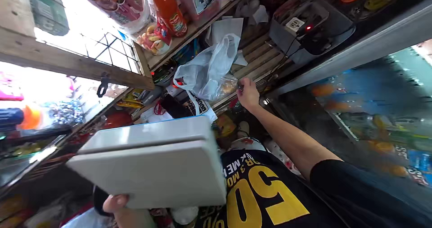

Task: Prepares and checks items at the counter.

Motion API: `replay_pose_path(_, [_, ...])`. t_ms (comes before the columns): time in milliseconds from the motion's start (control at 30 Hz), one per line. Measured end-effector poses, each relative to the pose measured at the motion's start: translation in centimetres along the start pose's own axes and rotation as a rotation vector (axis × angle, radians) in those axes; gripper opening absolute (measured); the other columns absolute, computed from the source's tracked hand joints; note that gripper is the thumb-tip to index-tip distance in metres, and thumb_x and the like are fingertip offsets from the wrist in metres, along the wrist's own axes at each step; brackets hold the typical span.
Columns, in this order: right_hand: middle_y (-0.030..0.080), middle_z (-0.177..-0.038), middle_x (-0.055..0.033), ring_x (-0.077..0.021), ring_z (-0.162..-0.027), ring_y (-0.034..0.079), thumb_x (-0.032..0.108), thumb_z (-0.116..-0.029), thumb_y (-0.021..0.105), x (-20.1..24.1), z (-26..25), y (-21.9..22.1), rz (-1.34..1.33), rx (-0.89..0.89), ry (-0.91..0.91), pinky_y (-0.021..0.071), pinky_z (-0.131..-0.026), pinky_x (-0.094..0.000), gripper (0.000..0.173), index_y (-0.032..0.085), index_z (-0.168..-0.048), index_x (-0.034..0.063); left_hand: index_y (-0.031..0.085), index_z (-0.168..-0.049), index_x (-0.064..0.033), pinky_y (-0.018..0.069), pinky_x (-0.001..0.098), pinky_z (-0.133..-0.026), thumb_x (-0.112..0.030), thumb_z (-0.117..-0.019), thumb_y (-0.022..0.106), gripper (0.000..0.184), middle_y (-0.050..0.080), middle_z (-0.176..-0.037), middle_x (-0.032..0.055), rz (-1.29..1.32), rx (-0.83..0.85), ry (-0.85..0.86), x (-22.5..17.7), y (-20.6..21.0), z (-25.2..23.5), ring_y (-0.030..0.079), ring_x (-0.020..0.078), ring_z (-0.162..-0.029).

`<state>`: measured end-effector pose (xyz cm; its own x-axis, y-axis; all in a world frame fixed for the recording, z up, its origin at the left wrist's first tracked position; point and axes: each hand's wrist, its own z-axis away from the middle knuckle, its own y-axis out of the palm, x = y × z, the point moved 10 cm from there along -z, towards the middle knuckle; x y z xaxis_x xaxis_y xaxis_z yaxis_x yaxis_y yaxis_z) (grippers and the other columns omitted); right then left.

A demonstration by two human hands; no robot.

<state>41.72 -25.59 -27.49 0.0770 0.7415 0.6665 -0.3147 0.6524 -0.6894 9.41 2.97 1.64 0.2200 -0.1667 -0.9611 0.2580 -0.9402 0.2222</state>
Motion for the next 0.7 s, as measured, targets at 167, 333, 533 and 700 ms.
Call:
replay_pose_path(167, [0.057, -0.136, -0.0283, -0.0479, -0.127, 0.056, 0.005, -0.0977, 0.059, -0.7, -2.8, -1.6, 0.138, 0.027, 0.029, 0.051, -0.095, -0.0633, 0.044, 0.053, -0.141, 0.0011, 0.058, -0.141, -0.0308, 0.0578, 0.0211, -0.094, -0.032, -0.0869, 0.079, 0.059, 0.072, -0.125, -0.0126, -0.103, 0.303, -0.303, 6.6, 5.1, -5.0, 0.068, -0.0004, -0.11])
replay_pose_path(333, [0.046, -0.142, -0.0345, -0.051, -0.133, 0.047, -0.003, -0.0924, 0.058, -4.0, -2.7, -5.9, 0.055, -0.091, 0.107, 0.0479, -0.103, -0.0625, 0.041, 0.06, -0.134, -0.0022, 0.052, -0.147, -0.0269, 0.0577, 0.0244, -0.097, -0.027, -0.0863, 0.081, 0.067, 0.07, -0.13, -0.0081, -0.043, 0.324, -0.351, 9.1, 7.3, -6.8, 0.068, 0.004, -0.114])
replay_pose_path(533, [0.043, -0.145, -0.0325, -0.0478, -0.119, 0.06, -0.001, -0.0972, 0.052, -5.0, -6.0, -11.3, 0.114, -0.246, 0.195, 0.0563, -0.091, -0.0567, 0.04, 0.053, -0.137, -0.0091, 0.046, -0.152, -0.0232, 0.0581, 0.0267, -0.098, -0.03, -0.0854, 0.082, 0.076, 0.068, -0.132, -0.0057, -0.063, 0.347, -0.393, 10.2, 7.8, -7.1, 0.068, 0.0068, -0.115])
replay_pose_path(700, [0.038, -0.154, -0.031, -0.0485, -0.139, 0.042, -0.01, -0.0856, 0.06, -6.5, -8.5, -11.4, 0.274, -0.282, 0.306, 0.0457, -0.103, -0.0615, 0.062, 0.045, -0.146, -0.0084, 0.048, -0.151, -0.023, 0.0591, 0.0258, -0.095, -0.03, -0.0848, 0.083, 0.075, 0.07, -0.129, -0.0039, -0.057, 0.282, -0.427, 10.2, 7.6, -6.4, 0.07, 0.0066, -0.111])
